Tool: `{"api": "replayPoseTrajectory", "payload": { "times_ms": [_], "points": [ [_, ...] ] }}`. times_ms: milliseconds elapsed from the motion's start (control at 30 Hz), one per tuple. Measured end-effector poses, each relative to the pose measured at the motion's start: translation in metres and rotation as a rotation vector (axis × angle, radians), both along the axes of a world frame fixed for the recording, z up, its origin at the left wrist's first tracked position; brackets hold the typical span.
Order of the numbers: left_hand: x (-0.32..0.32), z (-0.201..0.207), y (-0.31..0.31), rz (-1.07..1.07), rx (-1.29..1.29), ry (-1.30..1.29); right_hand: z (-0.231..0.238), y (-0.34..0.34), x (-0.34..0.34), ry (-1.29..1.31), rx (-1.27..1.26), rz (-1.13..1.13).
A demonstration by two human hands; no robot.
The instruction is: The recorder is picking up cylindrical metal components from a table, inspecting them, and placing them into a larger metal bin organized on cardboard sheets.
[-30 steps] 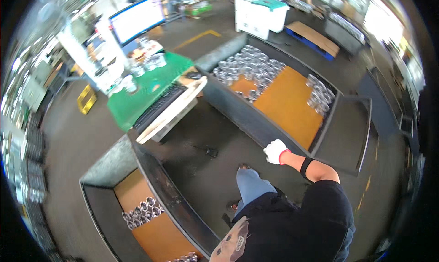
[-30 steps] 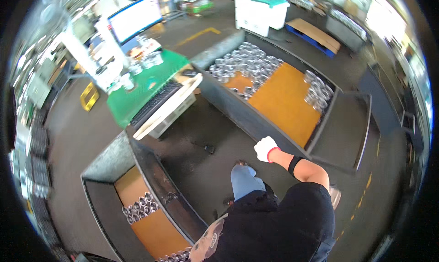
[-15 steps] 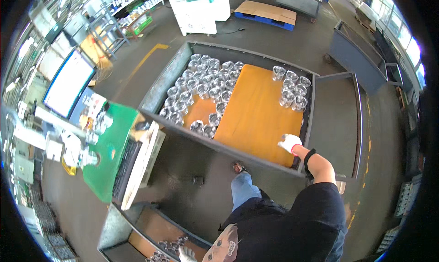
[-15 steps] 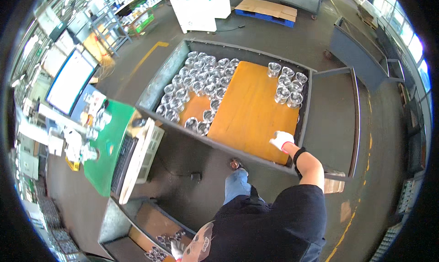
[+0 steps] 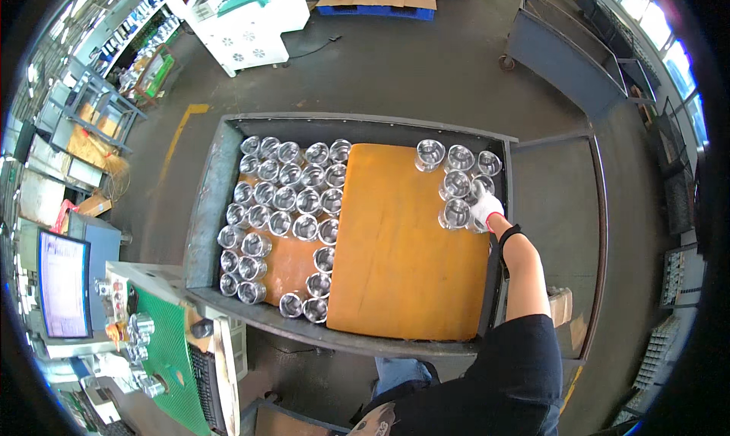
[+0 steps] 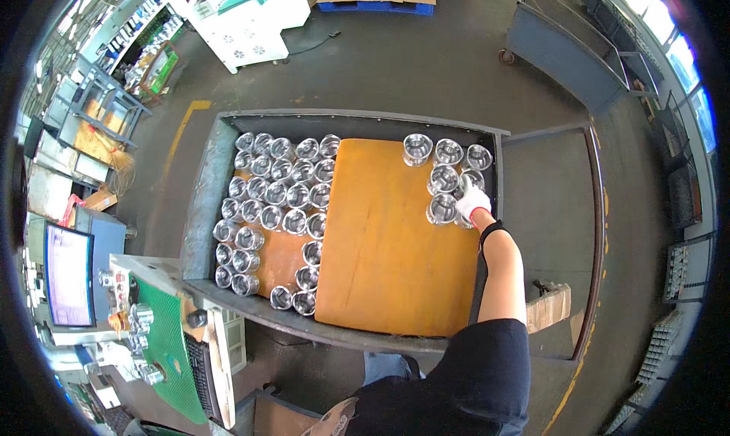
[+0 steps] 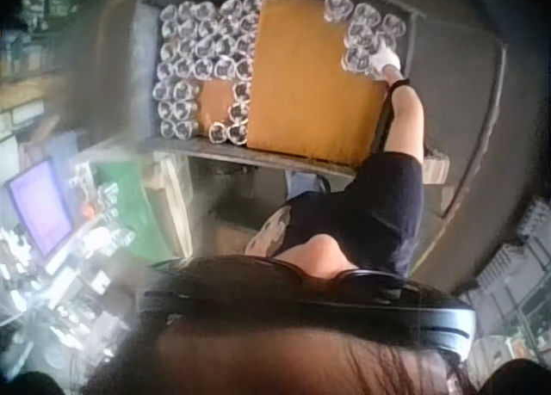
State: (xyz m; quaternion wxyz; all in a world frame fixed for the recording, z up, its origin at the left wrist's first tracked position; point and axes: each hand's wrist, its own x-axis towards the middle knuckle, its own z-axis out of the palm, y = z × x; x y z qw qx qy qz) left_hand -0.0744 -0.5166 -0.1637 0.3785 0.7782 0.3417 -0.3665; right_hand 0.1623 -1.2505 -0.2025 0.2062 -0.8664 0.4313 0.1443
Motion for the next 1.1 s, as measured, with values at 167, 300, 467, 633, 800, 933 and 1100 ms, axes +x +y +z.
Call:
{"api": "replayPoseTrajectory", "payload": {
  "times_ms": [167, 300, 467, 633, 800, 933, 1100],
  "points": [
    [0.042, 0.011, -0.005, -0.169, 0.057, 0.003, -0.064, -0.037, 0.028, -0.186, 0.164, -0.192],
    [0.057, 0.025, 0.002, -0.285, 0.083, -0.037, -0.057, -0.043, 0.034, -0.316, 0.229, -0.255],
    [0.098, 0.029, -0.011, -0.409, 0.042, -0.001, -0.015, -0.056, 0.023, -0.126, 0.084, 0.246],
    [0.11, 0.028, -0.01, -0.496, -0.018, 0.041, 0.004, -0.05, 0.015, 0.099, 0.089, 0.514],
    [0.1, 0.009, 0.008, -0.672, -0.102, -0.075, -0.039, -0.04, -0.021, -0.104, -0.146, 0.492],
    [0.102, 0.007, 0.007, -0.746, -0.167, -0.206, -0.041, -0.023, -0.022, -0.089, -0.167, 0.409],
    [0.113, 0.021, -0.006, -0.421, -0.116, 0.017, -0.029, 0.023, -0.05, -0.095, -0.113, 0.261]
  ]
}}
